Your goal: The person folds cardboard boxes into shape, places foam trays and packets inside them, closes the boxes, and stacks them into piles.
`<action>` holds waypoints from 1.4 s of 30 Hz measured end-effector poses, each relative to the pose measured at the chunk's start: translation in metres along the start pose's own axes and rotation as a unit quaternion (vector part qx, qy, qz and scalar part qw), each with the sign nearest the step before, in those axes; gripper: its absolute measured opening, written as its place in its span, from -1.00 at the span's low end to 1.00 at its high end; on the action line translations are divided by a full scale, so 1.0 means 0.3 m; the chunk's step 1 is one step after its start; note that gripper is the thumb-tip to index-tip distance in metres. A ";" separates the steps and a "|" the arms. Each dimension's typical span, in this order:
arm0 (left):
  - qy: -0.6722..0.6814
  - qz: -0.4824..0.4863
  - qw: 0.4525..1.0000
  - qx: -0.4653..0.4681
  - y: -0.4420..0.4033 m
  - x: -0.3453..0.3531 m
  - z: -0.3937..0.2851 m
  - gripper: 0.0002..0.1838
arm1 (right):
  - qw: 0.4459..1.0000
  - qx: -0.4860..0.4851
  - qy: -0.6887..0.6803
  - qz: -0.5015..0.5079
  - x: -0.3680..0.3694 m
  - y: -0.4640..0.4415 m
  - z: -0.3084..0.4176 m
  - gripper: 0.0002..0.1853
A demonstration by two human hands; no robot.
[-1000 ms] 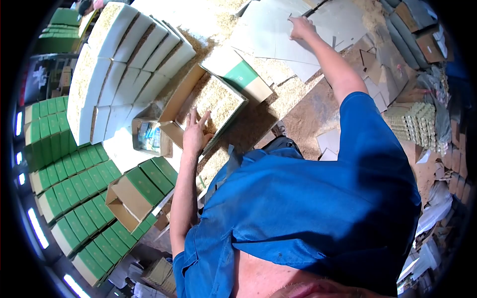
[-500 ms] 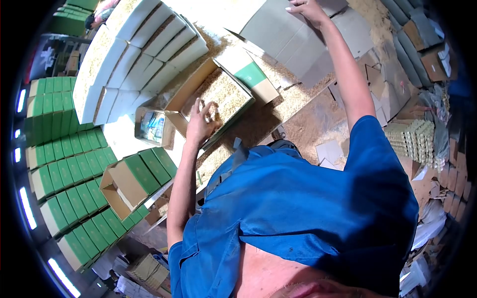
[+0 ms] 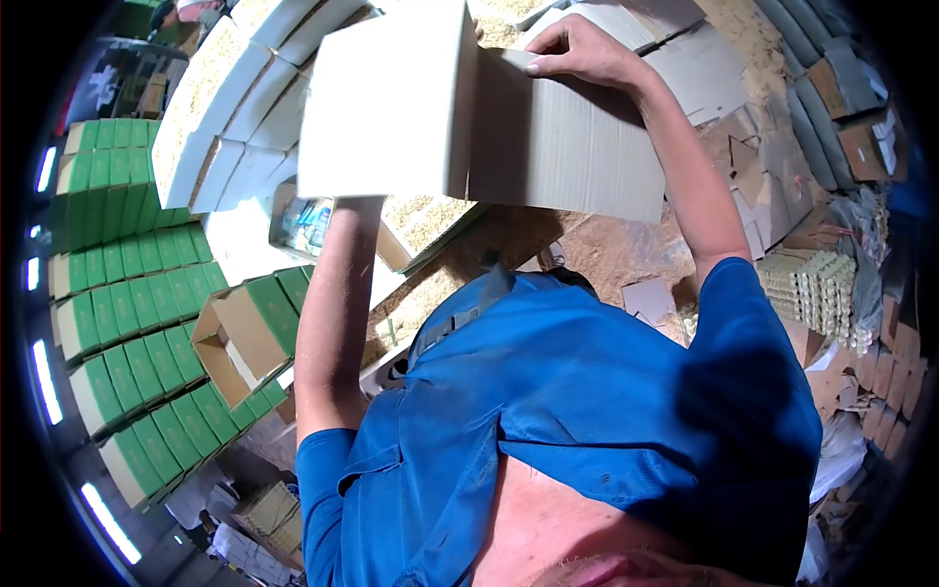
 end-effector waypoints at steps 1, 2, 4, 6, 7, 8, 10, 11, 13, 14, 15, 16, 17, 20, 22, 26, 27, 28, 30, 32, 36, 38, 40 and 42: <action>0.027 -0.019 0.999 0.002 0.008 -0.014 0.000 -0.47 | 1.000 0.014 -0.015 -0.013 -0.003 0.002 -0.004 -0.66; 0.057 -0.038 0.998 0.004 0.011 -0.023 0.004 -0.48 | 0.999 0.025 0.008 -0.018 0.001 0.017 -0.007 -0.63; 0.118 -0.070 0.991 0.006 0.023 -0.033 0.005 -0.49 | 0.999 0.031 0.030 -0.014 0.028 0.040 -0.005 -0.62; 0.175 -0.099 0.979 0.010 0.031 -0.039 0.013 -0.51 | 0.996 0.029 0.076 -0.045 0.056 0.053 0.003 -0.64; 0.205 -0.113 0.972 0.013 0.036 -0.041 0.016 -0.52 | 0.991 0.033 0.100 -0.080 0.064 0.056 0.012 -0.65; 0.236 -0.127 0.963 0.017 0.041 -0.040 0.016 -0.53 | 0.992 0.029 0.099 -0.076 0.077 0.060 0.030 -0.65; 0.296 -0.155 0.942 0.031 0.052 -0.033 0.016 -0.54 | 0.989 0.043 0.097 -0.098 0.085 0.065 0.086 -0.67; 0.329 -0.170 0.928 0.042 0.055 -0.031 0.015 -0.55 | 0.986 0.038 0.116 -0.116 0.099 0.067 0.116 -0.70; 0.394 -0.197 0.895 0.070 0.064 -0.030 0.012 -0.57 | 0.985 0.039 0.121 -0.119 0.132 0.049 0.157 -0.71; 0.429 -0.210 0.874 0.091 0.072 -0.030 0.007 -0.57 | 0.988 0.066 0.111 -0.081 0.169 0.038 0.175 -0.73; 0.469 -0.222 0.847 0.117 0.076 -0.035 -0.004 -0.58 | 0.990 0.093 0.102 -0.043 0.203 0.026 0.191 -0.74; 0.500 -0.227 0.823 0.144 0.083 -0.042 -0.018 -0.59 | 0.994 0.052 0.097 -0.023 0.249 0.016 0.208 -0.75; 0.525 -0.232 0.800 0.174 0.095 -0.051 -0.032 -0.60 | 0.996 0.025 0.083 0.016 0.299 0.014 0.229 -0.77; 0.570 -0.221 0.746 0.265 0.116 -0.085 -0.091 -0.62 | 0.994 0.031 0.103 0.036 0.337 0.037 0.319 -0.79; 0.572 -0.206 0.724 0.326 0.130 -0.109 -0.095 -0.63 | 0.995 0.036 0.054 0.069 0.391 -0.009 0.291 -0.76; 0.582 -0.177 0.706 0.362 0.278 -0.174 0.064 -0.75 | 0.996 -0.009 -0.006 0.090 0.394 -0.026 0.241 -0.75; 0.591 -0.171 0.705 0.354 0.316 -0.197 0.087 -0.82 | 0.989 -0.005 -0.077 0.126 0.395 -0.023 0.231 -0.73; 0.601 -0.177 0.691 0.360 0.334 -0.186 0.105 -0.83 | 0.990 -0.017 -0.066 0.120 0.398 -0.014 0.229 -0.79; 0.620 -0.202 0.659 0.375 0.351 -0.161 0.136 -0.83 | 0.992 -0.033 -0.061 0.110 0.411 -0.009 0.230 -0.81; 0.634 -0.226 0.641 0.370 0.367 -0.154 0.158 -0.82 | 0.992 -0.042 -0.073 0.094 0.412 -0.008 0.236 -0.76; 0.631 -0.301 0.556 0.450 0.580 -0.231 0.269 -0.86 | 0.992 0.021 -0.115 0.037 0.249 0.017 0.125 -0.77; 0.642 -0.292 0.589 0.394 0.713 -0.294 0.341 -0.86 | 0.975 0.081 -0.207 -0.022 0.192 0.002 0.033 -0.75; 0.639 -0.286 0.627 0.342 0.701 -0.303 0.291 -0.89 | 0.948 0.129 -0.283 -0.063 0.167 -0.032 -0.003 -0.66; 0.641 -0.288 0.632 0.326 0.679 -0.268 0.263 -0.85 | 0.927 0.102 -0.350 -0.091 0.171 -0.060 0.058 -0.64</action>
Point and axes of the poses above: each hand's wrist, its own y-axis away from the middle knuckle, its own x-axis out of the palm, z = x × y, the point moved 7 cm from there along -y, towards the middle knuckle, and after that the axes turned 15 degrees about x, right-handed, at the moved point
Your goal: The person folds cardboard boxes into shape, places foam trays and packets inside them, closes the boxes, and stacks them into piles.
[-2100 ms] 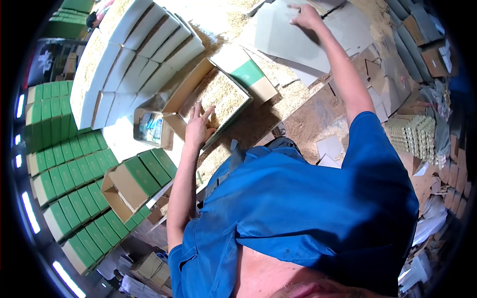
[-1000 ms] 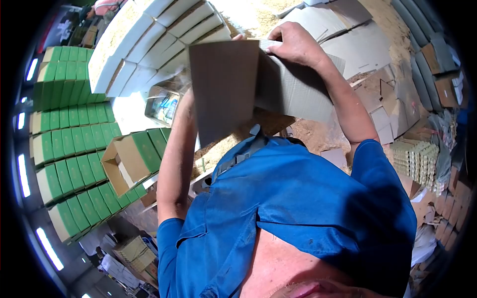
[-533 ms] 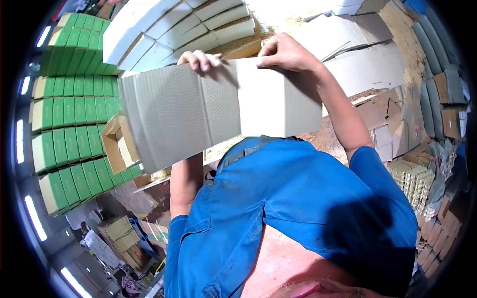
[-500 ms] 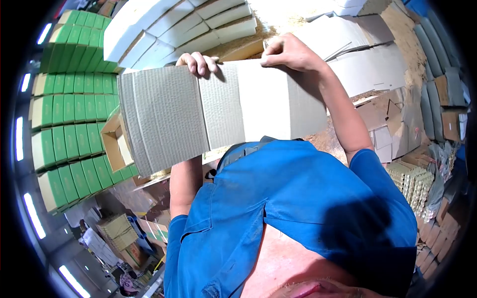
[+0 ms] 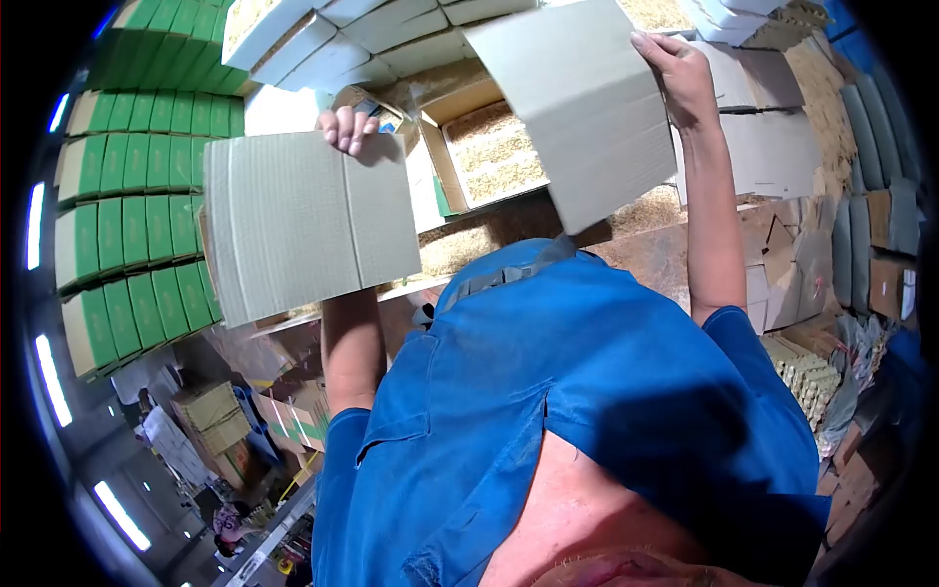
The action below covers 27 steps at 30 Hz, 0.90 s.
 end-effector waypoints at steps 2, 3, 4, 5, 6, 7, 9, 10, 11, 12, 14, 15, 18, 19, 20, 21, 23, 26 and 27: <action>0.006 -0.067 0.998 -0.009 0.051 0.006 0.019 -0.87 | 0.998 -0.039 0.045 0.008 0.072 -0.014 0.026 -0.61; -0.006 -0.214 0.977 0.016 0.091 0.062 0.022 -0.78 | 0.992 -0.076 0.101 0.021 0.125 0.010 0.062 -0.63; -0.017 -0.264 0.964 0.012 0.127 0.082 0.016 -0.76 | 0.979 -0.111 0.165 0.037 0.172 0.014 0.097 -0.64; -0.028 -0.313 0.949 0.007 0.160 0.084 0.010 -0.74 | 0.961 -0.145 0.227 0.052 0.221 0.018 0.133 -0.66; -0.028 -0.317 0.948 0.009 0.178 0.101 0.003 -0.74 | 0.933 -0.195 0.297 0.062 0.280 0.035 0.182 -0.68; -0.038 -0.317 0.948 0.010 0.195 0.113 -0.003 -0.73 | 0.952 -0.044 0.287 0.091 0.345 0.044 0.195 -0.69; -0.048 -0.320 0.946 0.012 0.228 0.127 -0.006 -0.71 | 0.930 -0.103 0.318 0.153 0.506 0.021 0.204 -0.74; -0.030 -0.320 0.947 0.023 0.245 0.126 -0.003 -0.72 | 0.883 -0.012 0.395 0.253 0.590 0.045 0.215 -0.70; -0.013 -0.320 0.947 0.035 0.266 0.123 -0.002 -0.72 | 0.822 -0.207 0.474 0.236 0.706 -0.106 0.079 -0.70; -0.013 -0.322 0.946 0.038 0.295 0.109 0.000 -0.72 | 0.803 -0.227 0.476 0.276 0.780 -0.121 0.012 -0.70; 0.012 -0.275 0.960 0.041 0.331 0.097 0.006 -0.72 | 0.783 -0.212 0.512 0.283 0.857 -0.139 -0.118 -0.72; 0.015 -0.272 0.961 0.043 0.349 0.095 0.006 -0.72 | 0.765 -0.188 0.558 0.260 0.867 -0.142 -0.192 -0.74; 0.012 -0.289 0.956 0.053 0.384 0.115 0.006 -0.72 | 0.747 -0.206 0.577 0.257 0.859 -0.134 -0.372 -0.71; 0.009 -0.298 0.953 0.057 0.397 0.122 0.004 -0.72 | 0.726 -0.222 0.609 0.229 0.839 -0.088 -0.382 -0.72; 0.005 -0.306 0.950 0.059 0.406 0.128 0.003 -0.72 | 0.690 -0.224 0.646 0.236 0.840 -0.071 -0.384 -0.75; 0.003 -0.311 0.949 0.058 0.419 0.136 0.001 -0.72 | 0.689 -0.222 0.646 0.240 0.829 -0.078 -0.413 -0.75; -0.002 -0.318 0.946 0.056 0.419 0.134 0.008 -0.72 | 0.710 -0.342 0.587 0.186 0.808 -0.091 -0.408 -0.80; -0.007 -0.323 0.945 0.048 0.408 0.134 0.020 -0.72 | 0.693 -0.393 0.585 0.153 0.796 -0.083 -0.375 -0.78; -0.009 -0.326 0.944 0.046 0.405 0.127 0.029 -0.72 | 0.699 -0.409 0.571 0.137 0.790 -0.080 -0.370 -0.78</action>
Point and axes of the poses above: each hand's wrist, its own y-axis away from the middle knuckle, its own x-axis out of the palm, z = x × y, the point moved 7 cm from there along -y, towards the middle knuckle, and after that the axes turned 15 degrees about x, right-handed, at the moved point
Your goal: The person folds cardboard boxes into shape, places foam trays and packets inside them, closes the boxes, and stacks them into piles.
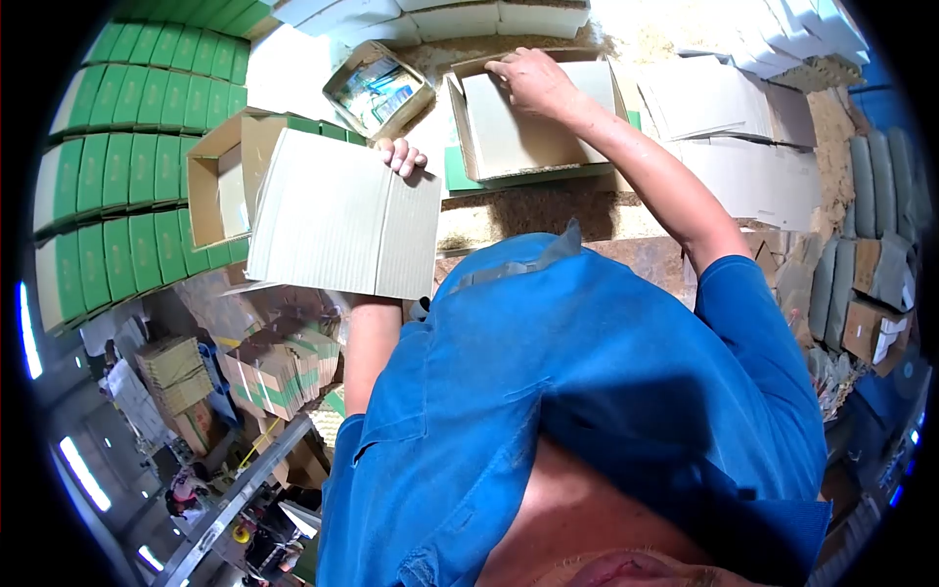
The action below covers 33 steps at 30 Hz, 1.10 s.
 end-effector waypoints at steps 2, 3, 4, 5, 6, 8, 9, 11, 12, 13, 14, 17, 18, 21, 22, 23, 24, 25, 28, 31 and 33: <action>-0.009 -0.004 1.000 -0.011 -0.012 -0.004 0.021 -0.72 | 0.999 -0.012 0.020 0.031 0.048 0.041 0.022 -0.75; -0.008 -0.001 1.000 -0.015 -0.025 -0.004 0.033 -0.72 | 1.000 -0.012 0.027 0.009 0.040 0.067 0.023 -0.73; -0.010 0.002 1.000 -0.018 -0.039 0.003 0.045 -0.72 | 0.999 -0.014 0.035 -0.013 0.013 0.092 0.028 -0.71; -0.013 0.000 1.000 -0.020 -0.048 0.007 0.051 -0.72 | 0.998 0.004 0.067 -0.019 -0.006 0.118 0.018 -0.68; -0.018 -0.005 1.000 -0.020 -0.051 0.021 0.058 -0.72 | 0.995 0.018 0.099 -0.025 -0.038 0.137 0.025 -0.66; -0.022 -0.029 0.999 -0.031 -0.051 0.039 0.082 -0.72 | 0.988 0.073 0.119 0.060 0.009 0.181 0.045 -0.63; -0.026 -0.046 0.998 -0.044 -0.060 0.043 0.101 -0.72 | 0.980 0.103 0.140 0.099 0.069 0.204 0.044 -0.53; -0.010 -0.019 0.998 -0.051 -0.094 -0.002 0.136 -0.72 | 0.966 0.156 0.117 0.170 0.152 0.224 0.017 -0.38; 0.005 0.006 0.998 -0.061 -0.106 0.015 0.151 -0.72 | 0.967 0.158 0.114 0.167 0.127 0.224 0.020 -0.38; 0.020 0.030 0.997 -0.072 -0.121 0.050 0.167 -0.72 | 0.963 0.170 0.065 0.201 0.098 0.219 0.015 -0.38; 0.013 0.033 0.997 -0.067 -0.130 0.073 0.175 -0.72 | 0.955 0.176 0.014 0.238 0.089 0.220 0.010 -0.37; -0.015 -0.027 0.996 -0.078 -0.140 0.132 0.204 -0.65 | 0.888 0.236 -0.343 0.195 -0.062 0.207 -0.019 -0.40; -0.020 -0.023 0.997 -0.074 -0.157 0.129 0.216 -0.65 | 0.820 0.249 -0.467 0.218 -0.125 0.211 0.001 -0.41; 0.028 0.016 0.998 -0.058 -0.206 0.114 0.297 -0.63 | 0.612 0.277 -0.681 0.291 -0.173 0.281 0.118 -0.36; -0.002 0.022 0.998 -0.054 -0.220 0.115 0.325 -0.65 | 0.562 0.275 -0.727 0.284 -0.161 0.298 0.143 -0.35; -0.004 0.026 0.998 -0.052 -0.227 0.120 0.352 -0.65 | 0.529 0.309 -0.730 0.303 -0.083 0.311 0.110 -0.42; -0.044 0.024 0.995 -0.087 -0.225 0.132 0.390 -0.66 | 0.514 0.350 -0.731 0.283 -0.078 0.329 0.076 -0.51; -0.096 0.044 0.990 -0.097 -0.225 0.153 0.404 -0.64 | 0.539 0.354 -0.713 0.276 -0.090 0.343 0.053 -0.54; -0.127 0.026 0.975 -0.179 -0.227 0.286 0.450 -0.58 | 0.564 0.381 -0.698 0.223 -0.138 0.415 -0.081 -0.57; -0.278 0.003 0.948 -0.153 -0.253 0.191 0.460 -0.59 | 0.531 0.445 -0.719 0.050 -0.256 0.539 -0.343 -0.60; -0.382 -0.038 0.907 -0.175 -0.327 0.069 0.453 -0.63 | 0.482 0.459 -0.744 -0.056 -0.302 0.652 -0.561 -0.60</action>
Point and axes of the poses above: each hand's wrist, its own y-axis away from the middle knuckle, its own x-axis out of the palm, z = x × y, the point moved 7 cm from there along -y, towards the middle knuckle, and after that the axes turned 15 degrees about x, right-handed, at the moved point
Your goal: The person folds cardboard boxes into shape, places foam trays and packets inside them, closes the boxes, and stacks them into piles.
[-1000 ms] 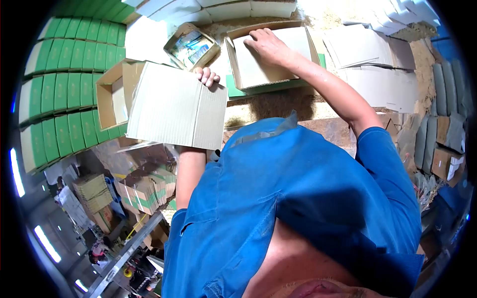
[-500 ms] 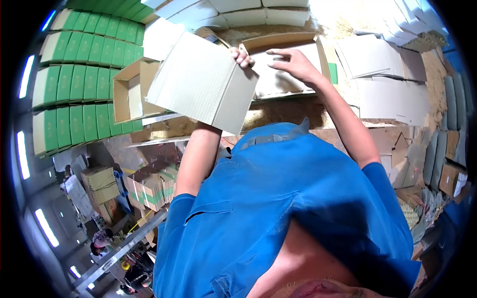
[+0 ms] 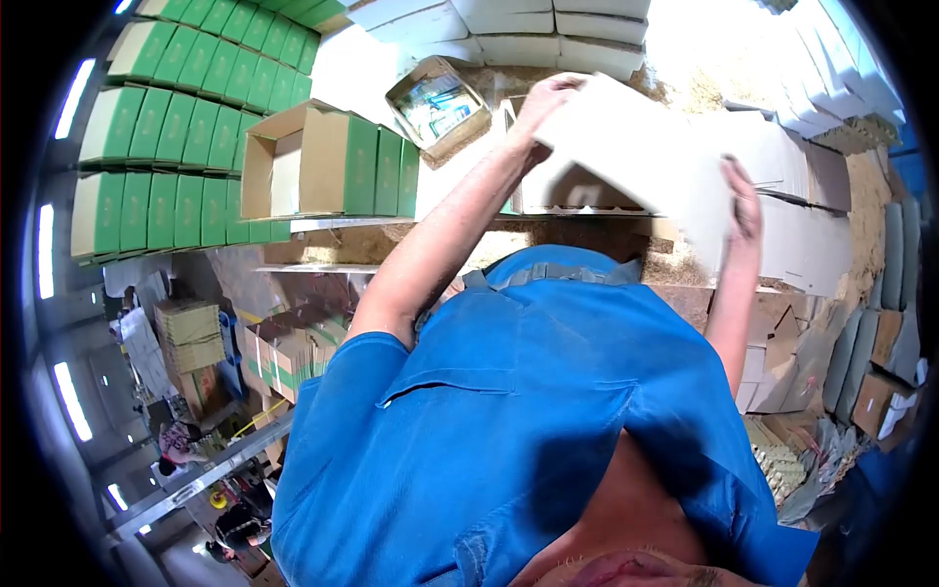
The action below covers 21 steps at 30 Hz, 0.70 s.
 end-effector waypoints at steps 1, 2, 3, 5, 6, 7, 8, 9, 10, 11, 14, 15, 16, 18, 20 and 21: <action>-0.062 0.016 0.998 -0.007 -0.041 -0.018 -0.009 -0.64 | 1.000 -0.016 -0.015 0.006 -0.121 -0.024 0.050 -0.61; -0.067 -0.009 0.998 -0.013 -0.013 -0.035 -0.050 -0.63 | 0.997 -0.059 -0.050 -0.028 -0.226 -0.052 0.091 -0.62; -0.085 -0.040 0.995 -0.012 -0.009 -0.096 -0.051 -0.65 | 0.989 -0.103 -0.085 -0.062 -0.329 -0.084 0.121 -0.62; -0.157 -0.081 0.984 0.010 0.000 -0.226 -0.070 -0.62 | 0.979 -0.148 -0.052 -0.131 -0.565 -0.175 0.135 -0.58; -0.174 -0.124 0.977 0.023 0.003 -0.315 -0.062 -0.63 | 0.955 -0.169 -0.053 -0.239 -0.636 -0.188 0.119 -0.57; -0.191 -0.169 0.966 0.035 0.013 -0.414 -0.044 -0.64 | 0.916 -0.181 0.021 -0.356 -0.740 -0.220 0.096 -0.65; -0.311 -0.173 0.932 0.069 0.022 -0.513 -0.040 -0.66 | 0.903 -0.194 0.062 -0.378 -0.789 -0.260 0.060 -0.69; -0.427 -0.173 0.882 0.100 0.032 -0.587 -0.056 -0.68 | 0.888 -0.206 0.103 -0.398 -0.813 -0.287 0.028 -0.73; -0.470 -0.201 0.853 0.103 0.047 -0.632 -0.085 -0.70 | 0.878 -0.206 0.142 -0.408 -0.794 -0.298 -0.003 -0.75; -0.511 -0.227 0.822 0.106 0.064 -0.675 -0.116 -0.72 | 0.882 -0.178 0.154 -0.408 -0.782 -0.321 -0.040 -0.74; -0.719 -0.168 0.671 0.062 0.048 -0.810 -0.105 -0.75 | 0.862 -0.144 0.233 -0.426 -0.686 -0.341 -0.116 -0.71; -0.778 -0.129 0.615 0.020 0.041 -0.830 -0.087 -0.74 | 0.830 -0.147 0.308 -0.440 -0.641 -0.332 -0.122 -0.70; -0.776 -0.130 0.617 0.018 0.043 -0.842 -0.083 -0.74 | 0.836 -0.112 0.300 -0.446 -0.601 -0.319 -0.139 -0.67; -0.786 -0.056 0.610 -0.081 0.042 -0.866 -0.025 -0.74 | 0.761 -0.146 0.386 -0.500 -0.545 -0.281 -0.140 -0.65; -0.774 -0.070 0.624 -0.083 0.051 -0.874 -0.021 -0.76 | 0.675 -0.177 0.462 -0.546 -0.513 -0.250 -0.126 -0.62; -0.763 -0.084 0.636 -0.085 0.058 -0.883 -0.017 -0.78 | 0.692 -0.185 0.456 -0.527 -0.515 -0.247 -0.131 -0.63</action>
Point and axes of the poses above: each hand's wrist, its own y-axis away from the middle knuckle, its own x-axis out of the palm, z = x × y, the point moved 7 cm from there along -y, towards the middle knuckle, and after that the axes turned 15 degrees about x, right-handed, at the moved point
